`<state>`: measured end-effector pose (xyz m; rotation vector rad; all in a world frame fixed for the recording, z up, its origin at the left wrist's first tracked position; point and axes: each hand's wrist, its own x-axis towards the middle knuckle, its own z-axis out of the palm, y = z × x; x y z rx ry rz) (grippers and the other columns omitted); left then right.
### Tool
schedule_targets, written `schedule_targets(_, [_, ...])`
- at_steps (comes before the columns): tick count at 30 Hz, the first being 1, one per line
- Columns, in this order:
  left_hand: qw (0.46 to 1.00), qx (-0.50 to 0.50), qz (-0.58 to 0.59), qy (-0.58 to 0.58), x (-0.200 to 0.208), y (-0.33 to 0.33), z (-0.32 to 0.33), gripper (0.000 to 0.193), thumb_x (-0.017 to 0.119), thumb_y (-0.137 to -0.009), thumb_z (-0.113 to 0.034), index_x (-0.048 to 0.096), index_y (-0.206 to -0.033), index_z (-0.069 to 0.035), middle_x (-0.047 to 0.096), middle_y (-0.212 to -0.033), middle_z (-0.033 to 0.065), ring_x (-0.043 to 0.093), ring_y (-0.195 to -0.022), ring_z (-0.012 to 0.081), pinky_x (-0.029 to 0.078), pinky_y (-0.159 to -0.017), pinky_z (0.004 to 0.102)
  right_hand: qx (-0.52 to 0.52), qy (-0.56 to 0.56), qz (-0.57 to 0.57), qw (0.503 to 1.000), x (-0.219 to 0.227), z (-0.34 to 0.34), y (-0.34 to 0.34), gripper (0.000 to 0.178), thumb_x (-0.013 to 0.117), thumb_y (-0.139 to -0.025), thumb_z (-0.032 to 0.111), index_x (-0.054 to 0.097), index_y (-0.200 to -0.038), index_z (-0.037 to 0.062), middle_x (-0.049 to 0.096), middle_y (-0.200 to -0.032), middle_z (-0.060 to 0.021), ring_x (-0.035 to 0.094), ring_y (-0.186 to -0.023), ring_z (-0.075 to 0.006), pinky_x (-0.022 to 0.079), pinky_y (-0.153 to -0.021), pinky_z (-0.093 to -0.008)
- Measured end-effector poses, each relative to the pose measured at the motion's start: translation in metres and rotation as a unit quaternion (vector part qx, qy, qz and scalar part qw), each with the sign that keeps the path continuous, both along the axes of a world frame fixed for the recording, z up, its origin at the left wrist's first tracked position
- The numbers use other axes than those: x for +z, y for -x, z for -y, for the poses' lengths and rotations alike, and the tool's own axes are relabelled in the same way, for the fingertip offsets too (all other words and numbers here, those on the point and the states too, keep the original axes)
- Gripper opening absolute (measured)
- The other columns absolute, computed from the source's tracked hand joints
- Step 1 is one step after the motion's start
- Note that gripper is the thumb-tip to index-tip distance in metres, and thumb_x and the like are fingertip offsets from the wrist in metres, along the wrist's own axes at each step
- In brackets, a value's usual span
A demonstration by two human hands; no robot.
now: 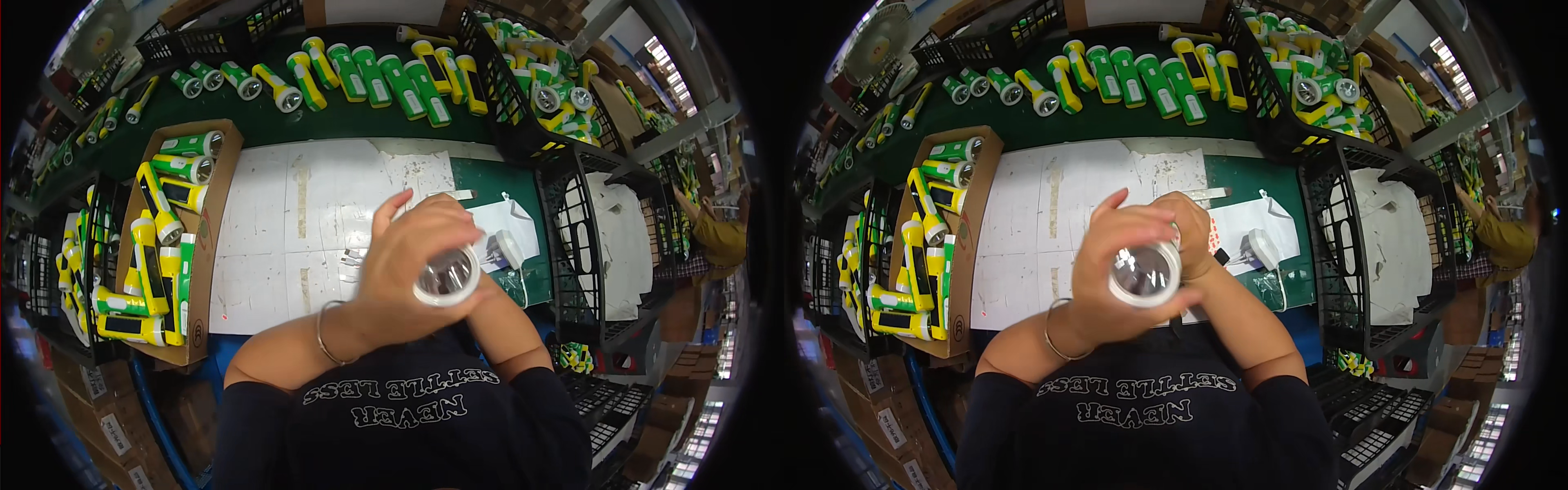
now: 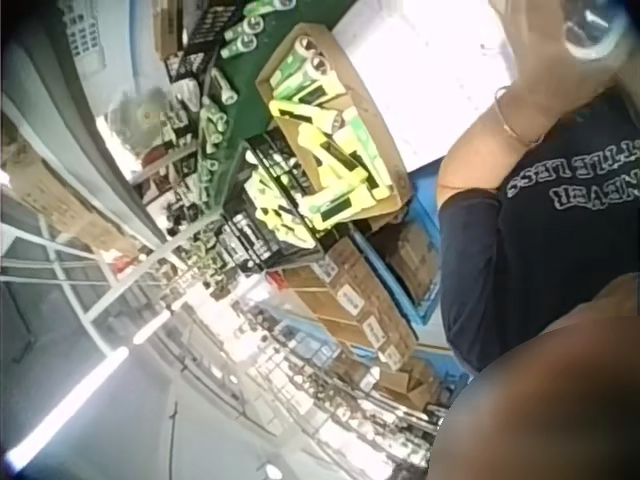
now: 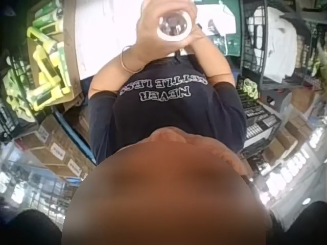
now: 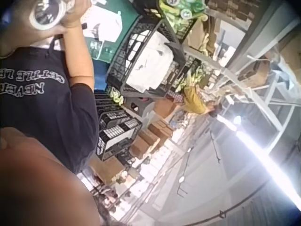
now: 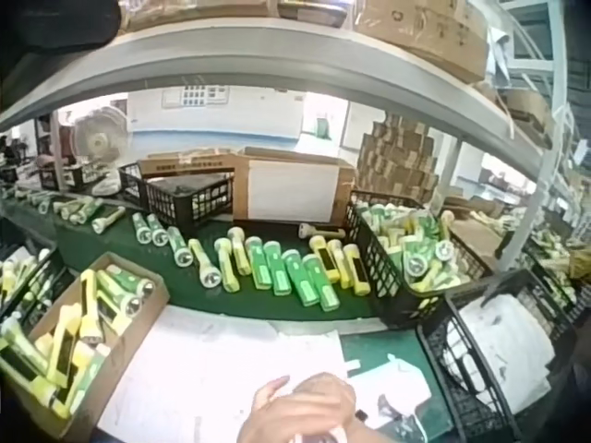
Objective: Assembling, testing, and labeling handheld flashlights on a production line.
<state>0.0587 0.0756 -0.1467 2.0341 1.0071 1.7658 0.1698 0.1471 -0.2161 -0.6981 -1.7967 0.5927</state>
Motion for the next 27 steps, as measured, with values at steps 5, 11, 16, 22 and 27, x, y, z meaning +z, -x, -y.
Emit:
schedule_targets(5, [0.989,-0.112,0.093,-0.021,-0.007,-0.014,0.000,0.064,0.074,-0.067,-0.016,0.040,-0.120,-0.004,0.052,-0.109,0.0146,0.051,-0.104,0.0313,0.031,-0.098,0.0491,0.007,-0.134,0.006,0.991,-0.009,-0.007,-0.002,0.023,0.072,-0.063,0.010,0.058,-0.082,0.0070,0.060,-0.077,-0.0052,0.060,-0.068,-0.0227,0.050,-0.057,-0.0306])
schedule_targets(11, [0.971,-0.187,0.131,0.062,-0.009,-0.012,0.006,0.048,0.051,-0.077,-0.002,0.035,-0.122,0.004,0.046,-0.111,0.0196,0.045,-0.102,0.0320,0.030,-0.097,0.0449,0.035,-0.014,-0.011,0.999,-0.024,-0.005,-0.010,0.023,0.071,-0.065,0.009,0.055,-0.082,0.0040,0.060,-0.074,-0.0104,0.060,-0.064,-0.0242,0.049,-0.055,-0.0310])
schedule_targets(16, [0.969,-0.208,0.122,0.059,-0.004,-0.004,0.002,0.042,0.043,-0.082,0.002,0.029,-0.122,0.002,0.044,-0.112,0.0203,0.047,-0.100,0.0260,0.038,-0.091,0.0381,0.021,0.122,-0.045,0.991,-0.049,-0.008,-0.012,0.027,0.072,-0.065,0.014,0.056,-0.083,0.0036,0.060,-0.073,-0.0105,0.061,-0.064,-0.0245,0.049,-0.054,-0.0313])
schedule_targets(22, [0.965,-0.211,0.111,0.105,0.000,0.004,-0.001,0.048,0.047,-0.082,0.001,0.025,-0.124,-0.003,0.045,-0.114,0.0180,0.048,-0.098,0.0193,0.041,-0.087,0.0328,0.011,0.285,-0.083,0.955,-0.079,-0.009,-0.011,0.031,0.074,-0.064,0.019,0.056,-0.084,0.0031,0.061,-0.073,-0.0106,0.062,-0.063,-0.0248,0.049,-0.053,-0.0317])
schedule_targets(27, [0.972,-0.154,0.139,0.111,0.005,0.010,-0.008,0.080,0.079,-0.066,-0.011,0.031,-0.129,0.000,0.053,-0.112,0.0140,0.055,-0.101,0.0195,0.045,-0.087,0.0308,0.024,0.217,-0.037,0.975,-0.032,0.012,-0.007,0.040,0.078,-0.060,0.025,0.057,-0.090,0.0057,0.064,-0.078,-0.0105,0.064,-0.068,-0.0272,0.050,-0.060,-0.0340])
